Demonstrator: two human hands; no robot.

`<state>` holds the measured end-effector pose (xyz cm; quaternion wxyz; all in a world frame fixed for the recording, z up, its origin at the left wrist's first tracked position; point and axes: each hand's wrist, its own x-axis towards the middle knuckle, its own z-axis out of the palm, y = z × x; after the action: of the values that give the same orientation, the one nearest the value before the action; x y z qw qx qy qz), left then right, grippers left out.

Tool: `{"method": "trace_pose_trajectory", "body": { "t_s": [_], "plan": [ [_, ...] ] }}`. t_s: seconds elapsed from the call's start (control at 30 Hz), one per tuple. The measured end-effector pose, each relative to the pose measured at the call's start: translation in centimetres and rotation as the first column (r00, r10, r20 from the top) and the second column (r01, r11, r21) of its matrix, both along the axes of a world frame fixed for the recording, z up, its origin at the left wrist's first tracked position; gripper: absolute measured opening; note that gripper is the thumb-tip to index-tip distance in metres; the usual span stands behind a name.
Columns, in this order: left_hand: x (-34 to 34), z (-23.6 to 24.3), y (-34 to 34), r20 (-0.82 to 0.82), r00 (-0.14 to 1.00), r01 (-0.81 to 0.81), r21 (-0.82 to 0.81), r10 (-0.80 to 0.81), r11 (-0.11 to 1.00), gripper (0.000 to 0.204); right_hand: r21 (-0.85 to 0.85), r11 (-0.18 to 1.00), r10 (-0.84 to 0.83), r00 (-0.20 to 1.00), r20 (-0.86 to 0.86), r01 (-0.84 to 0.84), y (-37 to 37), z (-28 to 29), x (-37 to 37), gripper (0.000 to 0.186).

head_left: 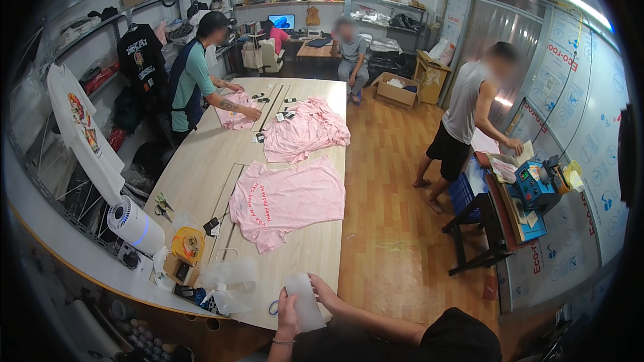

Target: The person uses scissors to cut a translucent sheet into smaller pieces at a work table. They repeatedly trim the sheet and place the cut pieces on the table while coworkers handle pink t-shirts nearby.

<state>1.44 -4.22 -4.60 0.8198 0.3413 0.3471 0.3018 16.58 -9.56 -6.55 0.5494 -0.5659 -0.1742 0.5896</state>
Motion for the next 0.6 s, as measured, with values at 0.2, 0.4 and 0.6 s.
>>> {"method": "trace_pose_trajectory", "body": {
  "t_s": [0.2,0.4,0.6],
  "plan": [
    [0.0,-5.0,-0.1,-0.271,0.956,0.020,0.439,0.111,0.898,0.054,0.109,0.983,0.130,0.982,0.135,-0.145,-0.7,2.4,-0.6,0.065],
    [1.0,-3.2,-0.5,-0.398,0.903,0.105,0.573,0.163,0.813,0.062,0.158,0.987,-0.031,0.995,0.092,0.016,-0.3,2.3,-0.9,0.057],
    [0.3,-2.7,-0.8,-0.335,0.942,0.219,0.552,-0.026,0.805,0.075,0.146,0.970,-0.218,0.959,0.180,0.193,0.0,0.0,-0.4,0.050]
  ]
}}
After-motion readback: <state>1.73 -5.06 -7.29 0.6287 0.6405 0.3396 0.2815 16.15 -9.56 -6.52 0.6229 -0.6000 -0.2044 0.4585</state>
